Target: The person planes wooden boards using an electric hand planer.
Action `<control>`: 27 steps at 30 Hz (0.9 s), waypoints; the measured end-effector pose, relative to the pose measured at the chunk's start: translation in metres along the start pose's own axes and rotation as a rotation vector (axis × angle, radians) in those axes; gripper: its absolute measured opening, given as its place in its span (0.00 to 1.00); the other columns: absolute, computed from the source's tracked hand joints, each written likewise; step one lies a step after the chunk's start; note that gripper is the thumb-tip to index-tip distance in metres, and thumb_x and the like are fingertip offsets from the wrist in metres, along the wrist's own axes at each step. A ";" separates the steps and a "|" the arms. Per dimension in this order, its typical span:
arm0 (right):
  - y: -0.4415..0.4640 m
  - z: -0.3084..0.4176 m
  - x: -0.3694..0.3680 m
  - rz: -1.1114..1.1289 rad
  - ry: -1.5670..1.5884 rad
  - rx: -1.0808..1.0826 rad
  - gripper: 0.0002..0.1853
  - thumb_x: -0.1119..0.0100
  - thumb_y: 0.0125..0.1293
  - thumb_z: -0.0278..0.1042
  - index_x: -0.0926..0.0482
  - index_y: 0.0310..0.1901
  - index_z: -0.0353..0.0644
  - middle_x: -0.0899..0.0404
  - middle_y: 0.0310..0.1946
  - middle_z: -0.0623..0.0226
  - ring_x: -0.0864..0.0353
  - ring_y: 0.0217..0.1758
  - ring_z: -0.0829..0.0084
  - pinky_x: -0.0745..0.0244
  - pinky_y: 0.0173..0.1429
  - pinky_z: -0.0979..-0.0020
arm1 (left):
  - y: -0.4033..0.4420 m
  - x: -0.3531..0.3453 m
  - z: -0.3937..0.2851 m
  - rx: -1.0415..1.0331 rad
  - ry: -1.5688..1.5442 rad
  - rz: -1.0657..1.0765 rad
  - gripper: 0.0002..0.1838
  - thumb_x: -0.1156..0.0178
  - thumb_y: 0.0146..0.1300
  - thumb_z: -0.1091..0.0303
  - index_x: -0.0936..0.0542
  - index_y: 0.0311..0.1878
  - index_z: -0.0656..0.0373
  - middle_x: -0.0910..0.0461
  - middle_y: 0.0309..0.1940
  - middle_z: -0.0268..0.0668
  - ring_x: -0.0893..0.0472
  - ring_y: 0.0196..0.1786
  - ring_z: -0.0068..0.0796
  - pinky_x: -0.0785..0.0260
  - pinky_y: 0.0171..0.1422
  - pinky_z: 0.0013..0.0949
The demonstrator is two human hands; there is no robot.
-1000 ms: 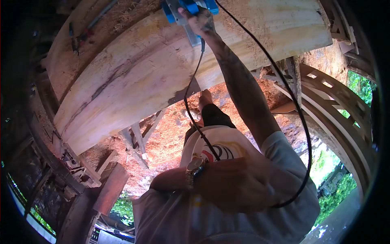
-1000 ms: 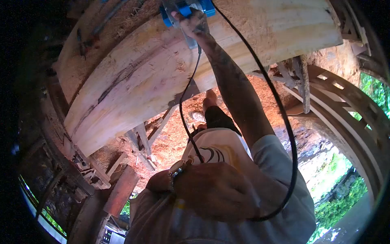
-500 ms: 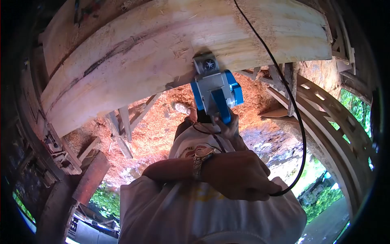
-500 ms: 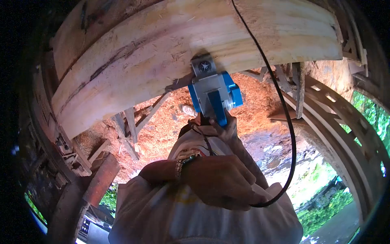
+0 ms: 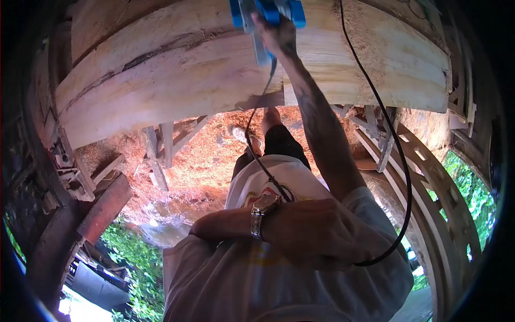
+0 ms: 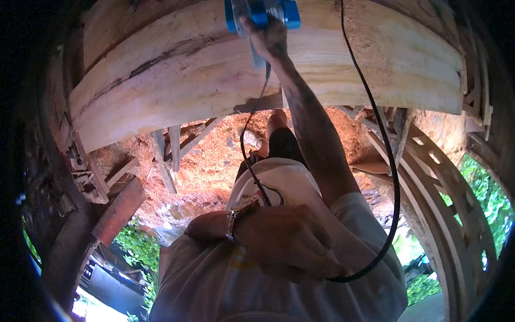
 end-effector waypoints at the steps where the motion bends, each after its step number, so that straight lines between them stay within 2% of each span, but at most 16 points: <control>1: 0.004 -0.003 -0.005 0.019 0.006 -0.005 0.23 0.28 0.67 0.52 0.24 0.23 0.45 0.28 0.13 0.75 0.29 0.14 0.79 0.35 0.20 0.71 | -0.001 -0.001 -0.001 -0.016 0.005 -0.013 0.07 0.34 0.65 0.68 0.20 0.39 0.62 0.23 0.22 0.39 0.20 0.29 0.41 0.28 0.34 0.45; 4: -0.002 -0.011 -0.011 0.077 -0.028 -0.027 0.23 0.29 0.67 0.53 0.25 0.23 0.47 0.28 0.13 0.75 0.29 0.14 0.79 0.35 0.19 0.72 | -0.008 -0.008 -0.004 -0.068 0.009 -0.027 0.07 0.34 0.64 0.68 0.21 0.39 0.61 0.23 0.23 0.39 0.20 0.29 0.41 0.28 0.34 0.44; 7: -0.091 -0.007 0.012 0.142 -0.019 -0.045 0.16 0.28 0.66 0.47 0.19 0.37 0.42 0.19 0.24 0.65 0.19 0.29 0.71 0.26 0.34 0.66 | -0.021 -0.018 0.000 -0.093 -0.036 -0.047 0.07 0.35 0.66 0.68 0.21 0.38 0.61 0.24 0.22 0.40 0.20 0.29 0.42 0.29 0.33 0.45; 9: -0.175 -0.001 0.038 0.214 -0.003 -0.140 0.16 0.27 0.64 0.42 0.15 0.46 0.39 0.13 0.31 0.58 0.12 0.39 0.66 0.20 0.44 0.62 | -0.028 -0.017 -0.002 -0.076 -0.043 -0.023 0.07 0.37 0.68 0.68 0.22 0.38 0.62 0.24 0.22 0.41 0.20 0.28 0.43 0.30 0.33 0.46; 10: -0.222 -0.003 0.056 0.318 -0.114 -0.316 0.15 0.28 0.65 0.37 0.17 0.48 0.38 0.13 0.33 0.60 0.13 0.39 0.70 0.19 0.44 0.64 | -0.030 -0.013 -0.006 -0.054 -0.029 0.011 0.08 0.37 0.69 0.67 0.22 0.39 0.61 0.24 0.22 0.42 0.21 0.29 0.44 0.30 0.33 0.46; 11: -0.266 -0.001 0.068 0.276 0.093 -0.178 0.17 0.30 0.66 0.37 0.17 0.52 0.36 0.13 0.33 0.61 0.13 0.37 0.71 0.19 0.43 0.64 | -0.032 -0.009 -0.009 -0.035 -0.013 0.045 0.08 0.38 0.70 0.66 0.22 0.39 0.61 0.24 0.22 0.43 0.21 0.29 0.45 0.30 0.33 0.47; 12: -0.300 0.002 0.083 0.367 -0.099 -0.331 0.19 0.30 0.66 0.36 0.18 0.55 0.35 0.12 0.33 0.60 0.13 0.35 0.71 0.18 0.42 0.64 | -0.035 -0.006 -0.011 -0.024 -0.033 0.061 0.08 0.38 0.71 0.65 0.22 0.40 0.61 0.24 0.22 0.44 0.21 0.29 0.46 0.30 0.34 0.48; 13: -0.330 -0.004 0.090 0.369 -0.051 -0.327 0.23 0.29 0.64 0.34 0.19 0.58 0.36 0.12 0.33 0.58 0.12 0.35 0.70 0.18 0.41 0.64 | -0.037 -0.003 -0.012 -0.014 -0.056 0.077 0.09 0.39 0.72 0.65 0.21 0.41 0.61 0.24 0.22 0.44 0.21 0.29 0.47 0.30 0.34 0.48; 14: -0.342 0.000 0.095 0.414 -0.151 -0.309 0.21 0.28 0.63 0.33 0.19 0.56 0.36 0.12 0.33 0.57 0.11 0.36 0.69 0.19 0.40 0.64 | -0.039 -0.001 -0.011 -0.004 -0.077 0.094 0.10 0.40 0.73 0.64 0.21 0.42 0.61 0.24 0.22 0.45 0.21 0.29 0.48 0.30 0.34 0.48; 17: -0.331 0.002 0.077 0.418 -0.101 -0.343 0.19 0.29 0.64 0.33 0.18 0.54 0.36 0.12 0.33 0.56 0.10 0.35 0.67 0.19 0.39 0.64 | -0.045 0.004 -0.012 -0.139 -0.041 0.002 0.15 0.37 0.71 0.67 0.19 0.55 0.66 0.22 0.23 0.39 0.23 0.25 0.40 0.32 0.30 0.43; 20: -0.278 0.029 0.050 0.360 -0.135 -0.225 0.13 0.30 0.65 0.33 0.18 0.47 0.37 0.13 0.31 0.56 0.11 0.34 0.65 0.20 0.36 0.63 | -0.052 0.011 -0.018 -0.079 -0.059 0.005 0.12 0.40 0.72 0.63 0.19 0.49 0.62 0.23 0.23 0.45 0.21 0.29 0.50 0.30 0.34 0.49; 23: -0.226 0.035 0.020 0.370 -0.174 -0.048 0.12 0.30 0.65 0.36 0.17 0.42 0.37 0.13 0.30 0.56 0.11 0.33 0.62 0.19 0.37 0.61 | -0.057 0.025 -0.026 -0.119 -0.112 -0.065 0.12 0.39 0.72 0.64 0.19 0.48 0.64 0.22 0.23 0.46 0.20 0.29 0.50 0.30 0.33 0.49; 24: -0.212 0.036 0.009 0.366 -0.164 -0.103 0.13 0.31 0.66 0.39 0.17 0.43 0.37 0.13 0.30 0.55 0.10 0.33 0.59 0.18 0.38 0.60 | -0.057 0.029 -0.029 -0.132 -0.087 -0.069 0.12 0.39 0.72 0.64 0.20 0.48 0.64 0.22 0.23 0.46 0.19 0.28 0.50 0.30 0.33 0.50; 25: -0.194 0.037 -0.004 0.372 -0.179 -0.070 0.16 0.30 0.65 0.42 0.16 0.45 0.37 0.12 0.31 0.54 0.10 0.34 0.59 0.18 0.40 0.60 | -0.056 0.035 -0.033 -0.143 -0.059 -0.073 0.12 0.39 0.71 0.65 0.20 0.48 0.65 0.22 0.24 0.46 0.19 0.28 0.50 0.30 0.32 0.50; 27: -0.162 0.035 -0.029 0.379 -0.261 -0.142 0.19 0.29 0.64 0.45 0.15 0.46 0.38 0.11 0.33 0.53 0.10 0.35 0.59 0.17 0.42 0.61 | -0.054 0.044 -0.039 -0.159 -0.010 -0.085 0.11 0.39 0.71 0.66 0.20 0.47 0.65 0.22 0.24 0.46 0.19 0.28 0.50 0.30 0.32 0.50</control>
Point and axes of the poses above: each hand's wrist, its own y-axis towards the middle knuckle, its own x-axis out of the back of the hand, z = x × y, the point moved 6 cm from there along y, towards the middle knuckle
